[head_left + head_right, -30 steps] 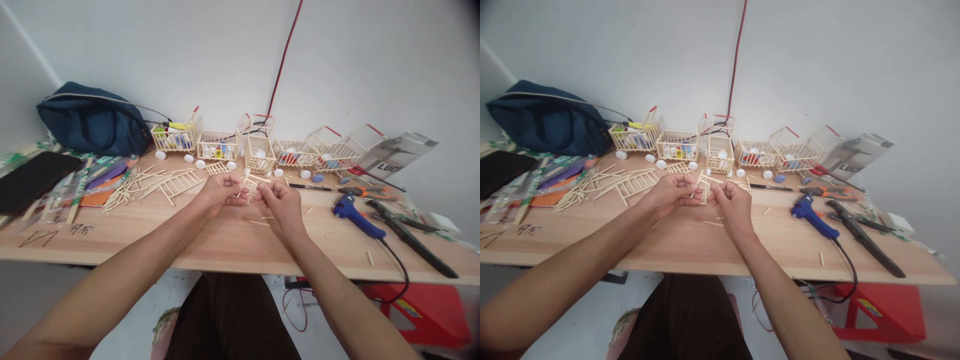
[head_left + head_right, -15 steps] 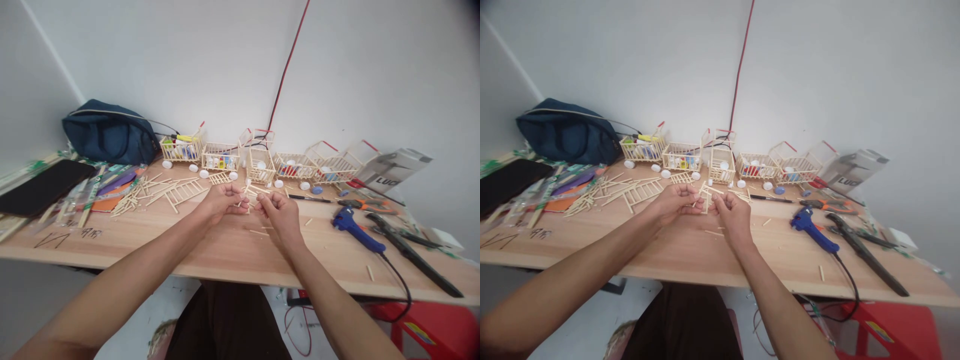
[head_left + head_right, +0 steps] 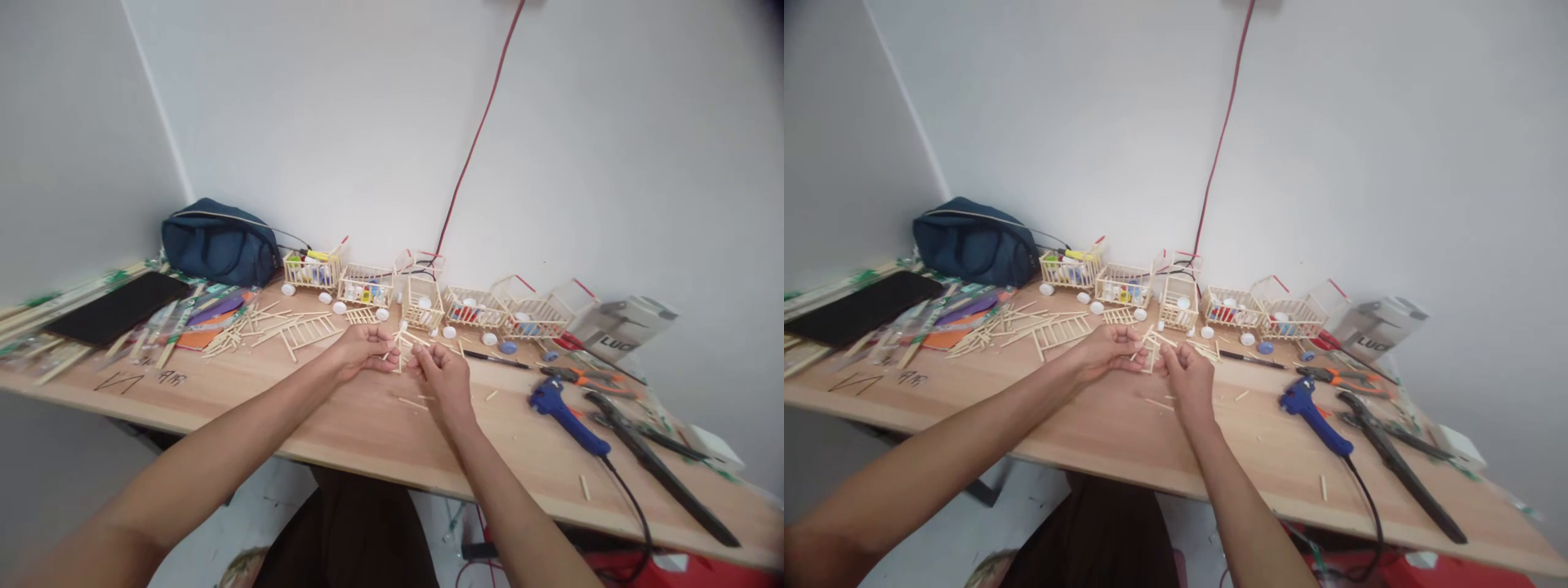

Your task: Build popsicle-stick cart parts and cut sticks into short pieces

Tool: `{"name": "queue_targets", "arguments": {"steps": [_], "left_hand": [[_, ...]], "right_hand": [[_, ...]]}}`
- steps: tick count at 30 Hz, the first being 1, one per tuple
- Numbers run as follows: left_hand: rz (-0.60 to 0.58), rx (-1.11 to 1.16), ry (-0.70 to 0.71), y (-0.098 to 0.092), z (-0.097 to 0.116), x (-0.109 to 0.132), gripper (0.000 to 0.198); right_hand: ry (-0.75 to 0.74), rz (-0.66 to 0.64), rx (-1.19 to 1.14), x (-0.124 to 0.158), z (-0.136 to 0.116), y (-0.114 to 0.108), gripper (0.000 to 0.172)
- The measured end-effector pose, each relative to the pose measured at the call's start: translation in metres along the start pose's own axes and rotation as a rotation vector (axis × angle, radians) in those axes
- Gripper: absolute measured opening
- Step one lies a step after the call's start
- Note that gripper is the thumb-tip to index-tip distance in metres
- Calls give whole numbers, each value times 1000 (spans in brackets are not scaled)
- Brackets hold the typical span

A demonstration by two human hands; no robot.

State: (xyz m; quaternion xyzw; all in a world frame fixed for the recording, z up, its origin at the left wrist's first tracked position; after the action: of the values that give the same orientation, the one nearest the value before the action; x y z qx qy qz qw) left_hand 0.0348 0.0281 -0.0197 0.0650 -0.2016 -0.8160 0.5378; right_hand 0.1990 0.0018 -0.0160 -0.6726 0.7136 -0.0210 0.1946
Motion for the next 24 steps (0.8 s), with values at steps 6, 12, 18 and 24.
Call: {"name": "queue_targets", "arguments": {"steps": [6, 12, 18, 24], "left_hand": [[-14, -10, -3, -4, -3, -3, 31], [-18, 1, 1, -4, -5, -3, 31], [-14, 12, 1, -4, -6, -4, 29], [-13, 18, -8, -4, -6, -5, 28]], "right_hand": [[7, 0, 11, 1, 2, 0, 33], [15, -5, -2, -1, 6, 1, 34], [9, -10, 7, -1, 5, 1, 35], [9, -14, 2, -3, 7, 1, 36]]}}
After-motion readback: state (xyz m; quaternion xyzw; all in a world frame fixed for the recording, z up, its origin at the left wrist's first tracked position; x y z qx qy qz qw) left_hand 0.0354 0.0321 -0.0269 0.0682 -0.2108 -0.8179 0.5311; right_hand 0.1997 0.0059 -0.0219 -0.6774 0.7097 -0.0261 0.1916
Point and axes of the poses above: each hand's wrist, its own x-axis away from the middle knuckle, its own y-axis out of the palm, z = x × y, the point moved 5 cm from there along -x, towards the middle knuckle, and after that the axes turned 6 degrees about -z, right-handed, at the moved point
